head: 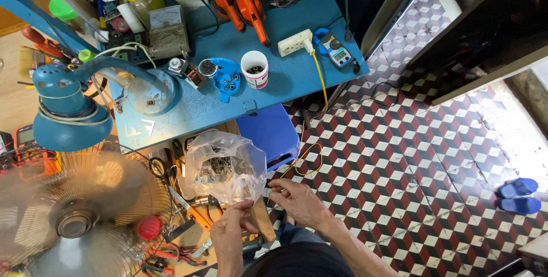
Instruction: The person attaches a fan blade to a pedestal fan and secures it with a nut. They then plug in a power cord and use a clamp multimeter to measure current at a power strip.
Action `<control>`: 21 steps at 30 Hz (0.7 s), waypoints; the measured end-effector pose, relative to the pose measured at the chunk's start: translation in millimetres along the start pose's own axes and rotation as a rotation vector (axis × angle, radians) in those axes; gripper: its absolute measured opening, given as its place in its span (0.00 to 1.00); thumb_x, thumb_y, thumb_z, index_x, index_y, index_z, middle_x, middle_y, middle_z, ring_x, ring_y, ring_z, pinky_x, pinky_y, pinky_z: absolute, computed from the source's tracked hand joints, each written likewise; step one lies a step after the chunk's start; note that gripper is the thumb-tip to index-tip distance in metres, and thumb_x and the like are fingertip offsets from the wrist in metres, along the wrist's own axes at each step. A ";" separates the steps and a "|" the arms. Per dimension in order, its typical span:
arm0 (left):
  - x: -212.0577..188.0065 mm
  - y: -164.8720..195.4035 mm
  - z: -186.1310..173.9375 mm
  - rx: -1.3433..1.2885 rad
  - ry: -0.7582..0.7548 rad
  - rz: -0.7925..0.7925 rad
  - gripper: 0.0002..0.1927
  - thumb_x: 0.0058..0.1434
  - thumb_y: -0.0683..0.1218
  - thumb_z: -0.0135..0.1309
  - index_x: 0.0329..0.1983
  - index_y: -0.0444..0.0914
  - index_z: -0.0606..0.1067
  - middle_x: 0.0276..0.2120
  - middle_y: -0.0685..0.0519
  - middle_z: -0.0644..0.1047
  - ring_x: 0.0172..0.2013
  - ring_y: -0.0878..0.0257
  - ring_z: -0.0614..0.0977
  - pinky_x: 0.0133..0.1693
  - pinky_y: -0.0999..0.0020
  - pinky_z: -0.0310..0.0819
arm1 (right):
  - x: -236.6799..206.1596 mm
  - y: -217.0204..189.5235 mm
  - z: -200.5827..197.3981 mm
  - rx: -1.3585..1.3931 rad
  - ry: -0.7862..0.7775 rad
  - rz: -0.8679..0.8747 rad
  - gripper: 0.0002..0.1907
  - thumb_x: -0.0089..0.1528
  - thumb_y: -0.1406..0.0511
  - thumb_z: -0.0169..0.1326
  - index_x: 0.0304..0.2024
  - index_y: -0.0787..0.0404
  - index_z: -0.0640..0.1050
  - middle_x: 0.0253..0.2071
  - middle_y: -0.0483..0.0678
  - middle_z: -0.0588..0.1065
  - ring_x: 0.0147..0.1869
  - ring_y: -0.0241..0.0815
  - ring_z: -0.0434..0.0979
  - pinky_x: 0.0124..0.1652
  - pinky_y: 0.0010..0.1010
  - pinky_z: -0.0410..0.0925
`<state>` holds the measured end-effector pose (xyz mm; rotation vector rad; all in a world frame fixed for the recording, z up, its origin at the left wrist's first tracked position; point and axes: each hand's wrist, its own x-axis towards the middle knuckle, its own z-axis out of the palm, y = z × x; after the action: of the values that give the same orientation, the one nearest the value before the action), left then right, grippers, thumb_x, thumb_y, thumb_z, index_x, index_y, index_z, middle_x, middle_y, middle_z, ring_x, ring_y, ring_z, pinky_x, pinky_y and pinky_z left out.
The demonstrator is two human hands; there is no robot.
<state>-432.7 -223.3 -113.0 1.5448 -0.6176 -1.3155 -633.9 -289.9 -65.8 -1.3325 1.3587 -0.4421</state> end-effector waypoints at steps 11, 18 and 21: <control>-13.2 23.1 19.9 0.123 0.193 -0.025 0.27 0.68 0.57 0.49 0.27 0.29 0.80 0.23 0.49 0.80 0.29 0.64 0.79 0.37 0.69 0.74 | -5.8 -4.6 5.1 -0.021 -0.083 -0.018 0.22 0.65 0.57 0.54 0.57 0.63 0.76 0.46 0.52 0.80 0.45 0.41 0.83 0.45 0.32 0.76; -16.0 19.5 21.8 0.028 0.146 -0.013 0.25 0.68 0.56 0.51 0.30 0.30 0.81 0.26 0.50 0.79 0.30 0.66 0.76 0.36 0.70 0.68 | -15.6 -13.4 10.7 -0.003 -0.108 -0.020 0.22 0.65 0.57 0.53 0.57 0.62 0.76 0.46 0.53 0.81 0.46 0.41 0.83 0.45 0.32 0.75; -15.9 15.6 21.4 0.036 0.101 0.050 0.26 0.70 0.57 0.52 0.27 0.29 0.79 0.26 0.52 0.77 0.29 0.67 0.74 0.36 0.71 0.68 | -19.2 -14.1 13.6 0.012 -0.100 -0.019 0.22 0.65 0.57 0.53 0.57 0.62 0.76 0.46 0.53 0.80 0.46 0.41 0.83 0.46 0.32 0.75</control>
<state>-454.0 -223.3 -90.7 1.6046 -0.6157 -1.1873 -621.1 -271.9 -49.6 -1.3407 1.2603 -0.3909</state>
